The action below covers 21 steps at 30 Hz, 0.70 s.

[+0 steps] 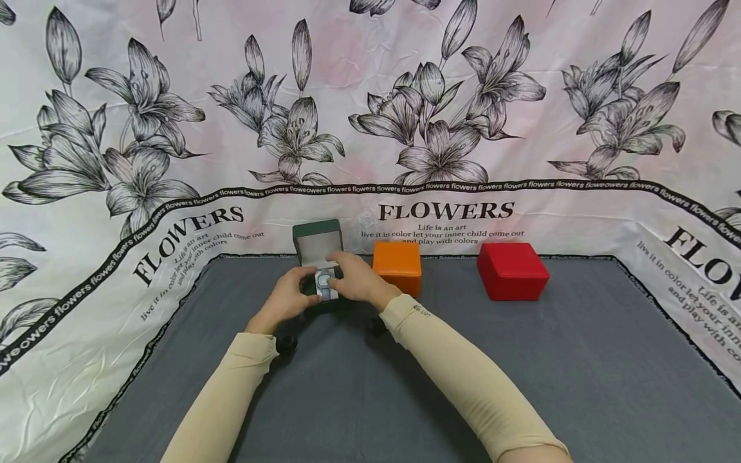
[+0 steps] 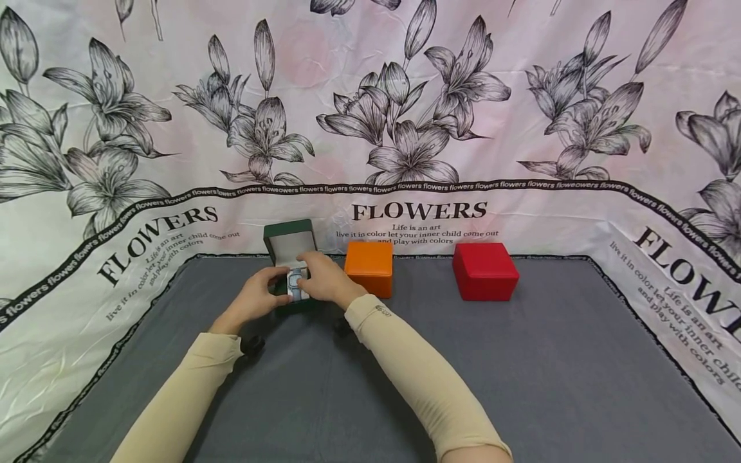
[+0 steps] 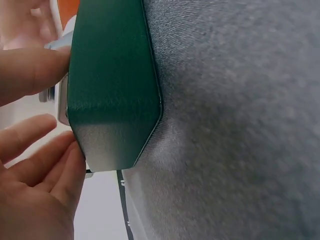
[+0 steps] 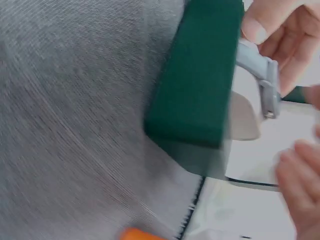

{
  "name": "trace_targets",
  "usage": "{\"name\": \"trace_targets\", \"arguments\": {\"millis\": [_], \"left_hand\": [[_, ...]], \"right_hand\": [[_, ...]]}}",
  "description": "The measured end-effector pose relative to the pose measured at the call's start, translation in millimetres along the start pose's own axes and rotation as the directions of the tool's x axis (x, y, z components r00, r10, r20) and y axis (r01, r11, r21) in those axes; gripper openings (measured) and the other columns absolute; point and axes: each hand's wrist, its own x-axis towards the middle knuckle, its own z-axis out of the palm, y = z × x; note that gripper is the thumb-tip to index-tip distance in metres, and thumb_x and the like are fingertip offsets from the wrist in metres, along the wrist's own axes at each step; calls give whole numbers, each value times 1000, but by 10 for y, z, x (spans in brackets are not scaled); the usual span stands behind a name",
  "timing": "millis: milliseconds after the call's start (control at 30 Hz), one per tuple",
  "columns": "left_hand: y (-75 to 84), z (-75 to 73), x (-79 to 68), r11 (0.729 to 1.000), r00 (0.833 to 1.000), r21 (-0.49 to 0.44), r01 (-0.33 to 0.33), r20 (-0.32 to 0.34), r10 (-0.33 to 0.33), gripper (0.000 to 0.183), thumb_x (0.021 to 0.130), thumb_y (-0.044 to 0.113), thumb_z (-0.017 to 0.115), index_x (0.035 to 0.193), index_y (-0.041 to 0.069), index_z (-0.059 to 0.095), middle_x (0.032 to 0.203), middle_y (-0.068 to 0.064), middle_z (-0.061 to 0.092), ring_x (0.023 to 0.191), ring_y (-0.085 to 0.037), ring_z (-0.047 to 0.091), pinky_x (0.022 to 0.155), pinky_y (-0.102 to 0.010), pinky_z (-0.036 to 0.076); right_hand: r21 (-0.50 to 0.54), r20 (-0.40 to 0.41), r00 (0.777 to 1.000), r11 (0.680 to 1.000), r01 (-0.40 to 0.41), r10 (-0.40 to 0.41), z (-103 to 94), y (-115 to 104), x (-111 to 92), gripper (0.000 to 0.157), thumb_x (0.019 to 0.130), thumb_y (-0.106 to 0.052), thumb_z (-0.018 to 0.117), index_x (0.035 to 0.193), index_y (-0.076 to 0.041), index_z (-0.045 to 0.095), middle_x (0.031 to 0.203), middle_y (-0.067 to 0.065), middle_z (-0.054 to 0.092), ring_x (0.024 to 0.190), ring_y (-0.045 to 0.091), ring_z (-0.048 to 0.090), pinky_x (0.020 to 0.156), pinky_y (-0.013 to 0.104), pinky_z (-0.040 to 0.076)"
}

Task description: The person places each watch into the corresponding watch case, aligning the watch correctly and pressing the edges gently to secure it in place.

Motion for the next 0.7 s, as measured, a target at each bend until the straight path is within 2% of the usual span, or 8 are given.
{"name": "trace_targets", "arguments": {"millis": [67,167,267,333,433,567,700], "left_hand": [[-5,-6,-25,1000,1000,2,9,-18,-9,64,79,15,77,135,0,50,134,-21,47,116,-39,51,94,-51,44],[-6,-10,-68,1000,999,5,22,-46,-22,65,78,17,79,134,-2,51,132,-22,48,114,-40,52,92,-52,45],[-11,-10,-109,999,998,6,50,-43,-49,66,78,18,79,134,-4,50,131,-24,48,112,-40,53,91,-52,45],[-14,-14,-134,997,997,-7,75,-26,-75,67,78,18,78,135,-4,48,131,-25,48,112,-40,53,90,-52,46],[-31,-13,-160,991,992,-45,129,-2,-129,69,80,18,78,136,-4,46,130,-24,51,112,-38,56,90,-50,48],[-56,-16,-183,978,982,-85,190,21,-189,66,83,19,76,137,-3,46,128,-23,54,112,-36,57,89,-48,49],[-70,-17,-196,973,979,-101,206,28,-204,63,84,20,74,136,-2,47,128,-23,55,113,-36,58,88,-47,50]], "right_hand": [[-13,-104,992,998,68,-69,-67,-42,12,41,94,-20,60,132,-5,55,132,9,54,122,24,50,102,39,40],[-76,-260,952,986,147,-162,-156,-73,40,31,93,-18,60,122,-5,61,121,7,59,112,22,54,96,36,45],[-131,-358,914,979,154,-191,-229,-76,76,28,93,-19,60,117,-7,61,116,7,57,100,21,56,87,34,48],[-155,-381,905,978,138,-188,-270,-71,109,30,93,-22,59,119,-8,59,119,8,54,97,21,55,85,34,48],[-180,-361,918,978,102,-162,-323,-69,165,37,94,-29,57,126,-9,55,128,9,49,101,22,53,88,35,47],[-188,-274,957,981,44,-96,-365,-76,235,50,96,-38,54,137,-11,47,139,7,43,119,23,48,100,38,41],[-196,-178,984,981,-13,-23,-380,-61,282,56,98,-41,51,145,-14,39,146,6,38,130,23,41,106,40,36]]}}
